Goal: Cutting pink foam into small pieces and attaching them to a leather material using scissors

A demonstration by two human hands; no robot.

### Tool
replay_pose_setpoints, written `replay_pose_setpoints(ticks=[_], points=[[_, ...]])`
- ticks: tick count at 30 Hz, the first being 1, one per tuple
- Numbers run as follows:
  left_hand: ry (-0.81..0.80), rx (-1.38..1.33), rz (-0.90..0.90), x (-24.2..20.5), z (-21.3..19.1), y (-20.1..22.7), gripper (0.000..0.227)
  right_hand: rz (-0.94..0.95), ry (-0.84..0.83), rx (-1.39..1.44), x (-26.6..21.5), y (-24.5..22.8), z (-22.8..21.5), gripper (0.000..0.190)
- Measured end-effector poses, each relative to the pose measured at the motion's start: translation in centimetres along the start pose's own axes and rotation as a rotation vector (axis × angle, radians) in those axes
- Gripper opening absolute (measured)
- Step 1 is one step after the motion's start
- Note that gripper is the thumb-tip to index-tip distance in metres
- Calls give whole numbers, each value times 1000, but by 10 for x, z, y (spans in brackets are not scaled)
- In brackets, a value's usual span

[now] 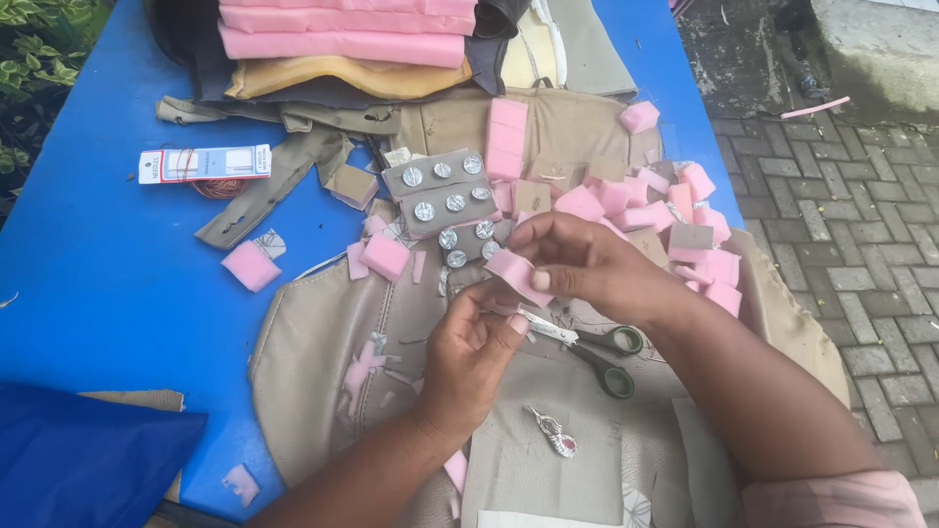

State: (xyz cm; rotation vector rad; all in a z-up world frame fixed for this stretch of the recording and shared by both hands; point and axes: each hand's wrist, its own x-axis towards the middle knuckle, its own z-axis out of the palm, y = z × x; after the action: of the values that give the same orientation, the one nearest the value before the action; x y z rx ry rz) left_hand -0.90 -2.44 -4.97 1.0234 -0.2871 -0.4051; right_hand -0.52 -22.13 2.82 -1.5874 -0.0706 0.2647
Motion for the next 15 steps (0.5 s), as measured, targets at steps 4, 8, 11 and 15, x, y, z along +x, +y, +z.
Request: replay_pose_setpoints(ticks=[4, 8, 11, 15], points=[[-139, -26, -22, -9, 5, 9, 50, -285, 91, -216, -36, 17, 13, 39], [-248, 16, 18, -8, 6, 22, 58, -507, 197, -535, -38, 25, 20, 39], [-200, 292, 55, 3, -10, 19, 50, -526, 233, -619, -26, 23, 29, 38], [-150, 330, -73, 12, -13, 8, 52, -281, 220, -561, -23, 13, 29, 36]])
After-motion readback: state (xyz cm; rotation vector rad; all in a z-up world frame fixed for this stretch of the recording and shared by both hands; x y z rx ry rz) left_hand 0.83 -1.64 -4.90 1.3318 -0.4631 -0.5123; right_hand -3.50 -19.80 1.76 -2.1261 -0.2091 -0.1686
